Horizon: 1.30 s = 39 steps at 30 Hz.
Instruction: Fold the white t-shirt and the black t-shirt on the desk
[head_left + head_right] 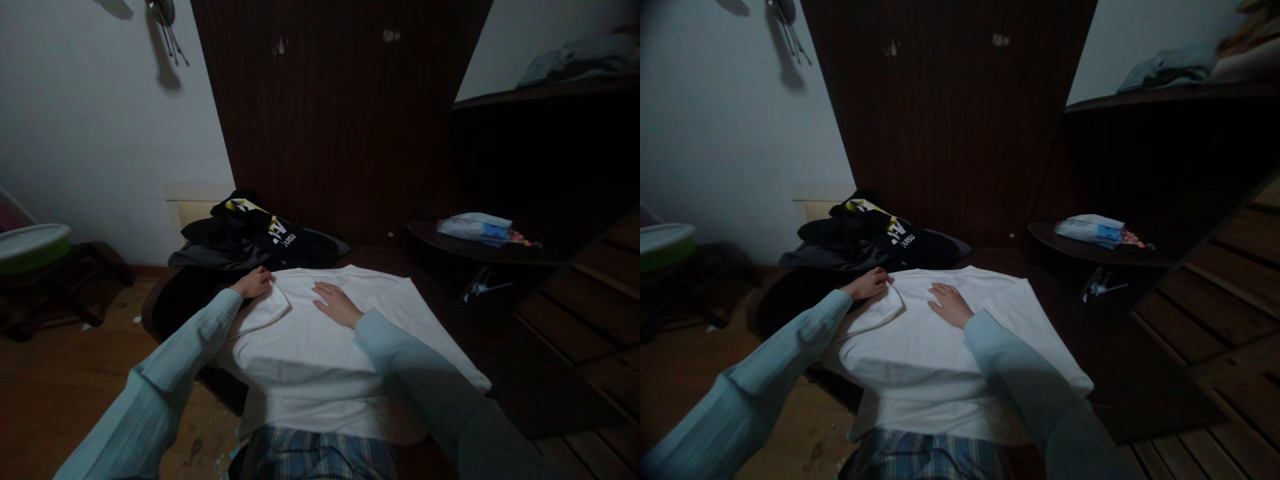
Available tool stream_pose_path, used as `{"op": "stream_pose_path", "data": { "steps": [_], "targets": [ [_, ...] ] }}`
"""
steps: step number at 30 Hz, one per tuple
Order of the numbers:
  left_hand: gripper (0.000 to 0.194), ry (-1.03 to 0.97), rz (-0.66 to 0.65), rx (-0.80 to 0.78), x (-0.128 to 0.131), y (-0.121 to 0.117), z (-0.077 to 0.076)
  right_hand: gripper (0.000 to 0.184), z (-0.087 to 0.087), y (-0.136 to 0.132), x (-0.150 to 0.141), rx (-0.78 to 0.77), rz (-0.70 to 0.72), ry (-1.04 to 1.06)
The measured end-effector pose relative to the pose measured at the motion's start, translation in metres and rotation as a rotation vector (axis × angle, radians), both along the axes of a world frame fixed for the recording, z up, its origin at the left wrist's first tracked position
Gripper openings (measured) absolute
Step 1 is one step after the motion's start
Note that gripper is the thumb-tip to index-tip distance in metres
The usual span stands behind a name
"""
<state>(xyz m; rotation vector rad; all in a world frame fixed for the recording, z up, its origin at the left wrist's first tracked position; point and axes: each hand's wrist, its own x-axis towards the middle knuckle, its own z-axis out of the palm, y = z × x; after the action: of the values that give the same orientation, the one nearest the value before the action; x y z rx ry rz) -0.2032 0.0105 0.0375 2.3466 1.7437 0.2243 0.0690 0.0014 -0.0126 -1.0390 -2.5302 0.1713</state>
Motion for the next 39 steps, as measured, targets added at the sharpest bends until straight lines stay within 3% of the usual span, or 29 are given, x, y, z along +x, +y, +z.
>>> {"op": "stream_pose_path", "data": {
  "steps": [9,14,21,26,33,39],
  "targets": [
    [0.024,0.126,0.199,0.118,-0.007,0.006,0.0,0.038,-0.001,0.001,-0.001,0.007,-0.001,0.007],
    [0.026,-0.003,0.304,0.099,-0.016,-0.007,0.007,0.037,0.0,0.0,0.0,0.008,-0.007,0.001],
    [0.048,-0.198,0.393,-0.271,-0.046,-0.068,0.024,0.038,0.0,0.0,0.0,0.004,-0.002,0.004],
    [0.048,-0.268,0.315,-0.393,-0.046,-0.115,0.025,0.038,0.001,-0.001,-0.001,0.003,-0.001,0.01],
    [0.052,-0.472,0.38,-0.216,-0.038,-0.132,0.004,0.038,-0.001,0.0,-0.002,0.016,-0.01,-0.008],
    [0.053,-0.454,0.585,0.121,-0.045,-0.137,0.009,0.038,0.003,-0.002,-0.001,0.03,-0.004,-0.066]
  ]
}}
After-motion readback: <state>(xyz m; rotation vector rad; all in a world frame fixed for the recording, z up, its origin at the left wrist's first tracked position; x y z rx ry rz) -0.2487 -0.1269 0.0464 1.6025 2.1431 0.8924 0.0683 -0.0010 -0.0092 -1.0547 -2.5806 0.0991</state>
